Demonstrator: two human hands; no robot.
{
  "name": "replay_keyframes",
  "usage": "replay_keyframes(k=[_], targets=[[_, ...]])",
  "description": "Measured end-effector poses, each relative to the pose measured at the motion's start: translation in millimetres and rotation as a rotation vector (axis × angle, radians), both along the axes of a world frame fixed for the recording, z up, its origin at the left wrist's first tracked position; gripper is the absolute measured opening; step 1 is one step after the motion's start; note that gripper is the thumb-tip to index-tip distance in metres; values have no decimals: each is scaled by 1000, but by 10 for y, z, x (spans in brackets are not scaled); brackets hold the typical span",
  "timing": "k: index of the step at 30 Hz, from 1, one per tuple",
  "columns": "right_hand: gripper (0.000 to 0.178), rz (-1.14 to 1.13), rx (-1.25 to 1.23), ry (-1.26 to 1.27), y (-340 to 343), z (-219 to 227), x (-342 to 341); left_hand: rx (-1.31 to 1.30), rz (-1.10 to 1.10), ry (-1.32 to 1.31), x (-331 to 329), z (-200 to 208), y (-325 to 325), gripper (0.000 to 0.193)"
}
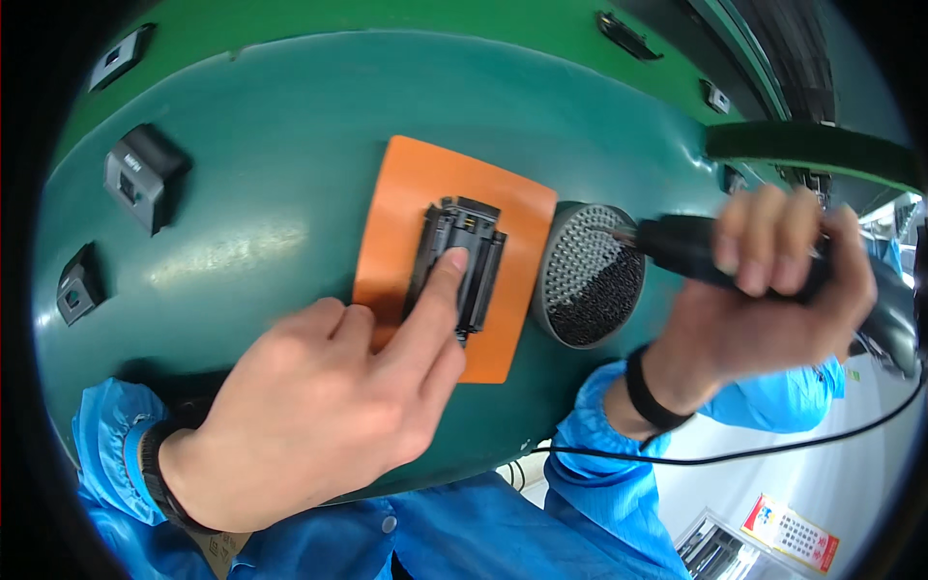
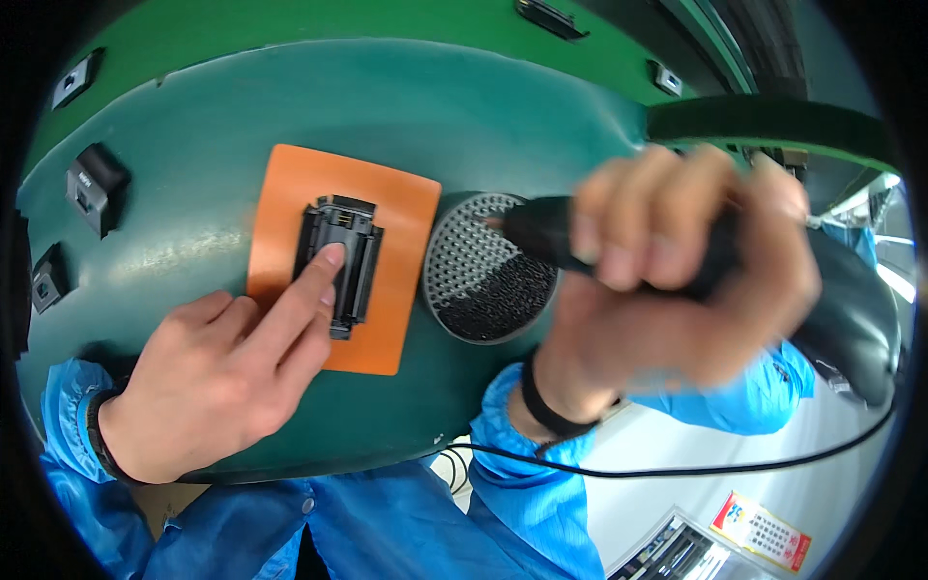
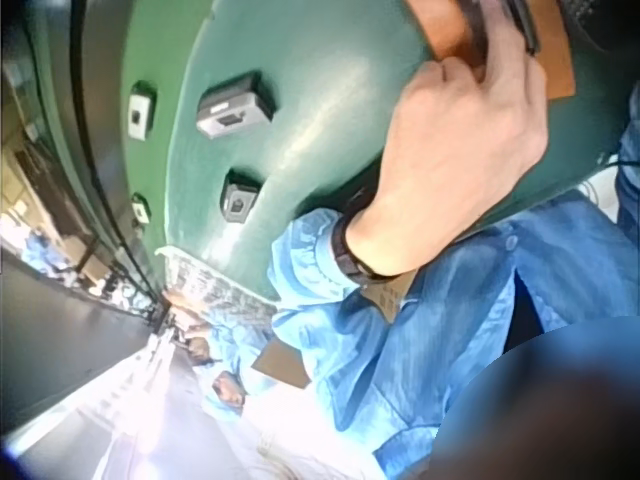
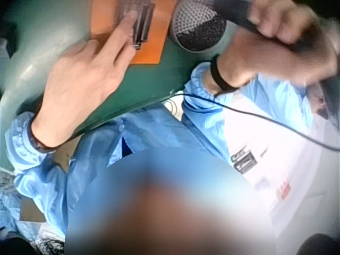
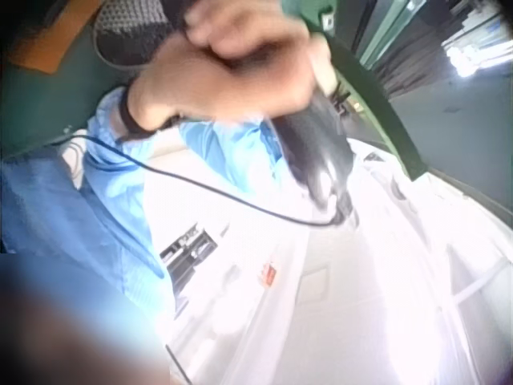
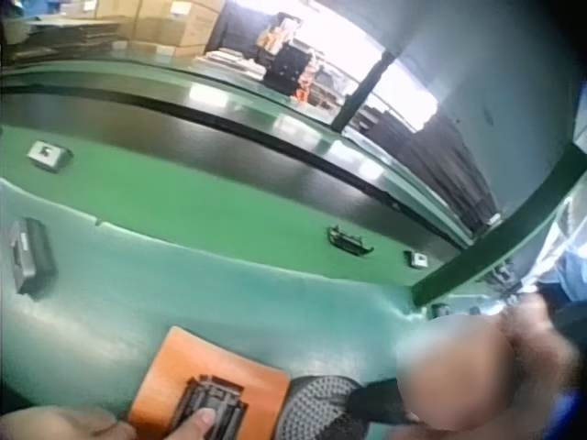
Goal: Using an electric screwdriver to assemble plastic housing components on an assembly line.
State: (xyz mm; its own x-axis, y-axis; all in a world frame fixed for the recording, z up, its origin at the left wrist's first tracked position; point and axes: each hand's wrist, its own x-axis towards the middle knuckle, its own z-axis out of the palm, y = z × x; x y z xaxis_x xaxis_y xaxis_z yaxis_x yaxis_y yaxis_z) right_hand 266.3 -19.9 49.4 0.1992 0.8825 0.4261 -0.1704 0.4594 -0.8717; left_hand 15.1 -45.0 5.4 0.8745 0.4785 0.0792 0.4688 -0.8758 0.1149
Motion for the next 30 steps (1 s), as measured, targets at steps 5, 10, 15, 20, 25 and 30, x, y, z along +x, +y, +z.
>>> replay_keyframes(k=[5,10,15,20,25,30], targets=[[24,203,33,-160,33,309,-160,28,10,-8,34,-18,-45,18],[25,280,47,-161,96,28,-461,38,11,-21,8,-70,-51,15],[26,294,55,-189,128,-52,-505,44,19,-23,9,-67,-42,15],[29,332,77,-229,170,-71,-427,57,8,-37,29,-81,-33,14],[30,381,95,-244,193,-152,-456,59,21,-28,13,-110,-57,14],[30,243,112,-264,173,-171,-557,68,25,-32,18,-94,-52,14]])
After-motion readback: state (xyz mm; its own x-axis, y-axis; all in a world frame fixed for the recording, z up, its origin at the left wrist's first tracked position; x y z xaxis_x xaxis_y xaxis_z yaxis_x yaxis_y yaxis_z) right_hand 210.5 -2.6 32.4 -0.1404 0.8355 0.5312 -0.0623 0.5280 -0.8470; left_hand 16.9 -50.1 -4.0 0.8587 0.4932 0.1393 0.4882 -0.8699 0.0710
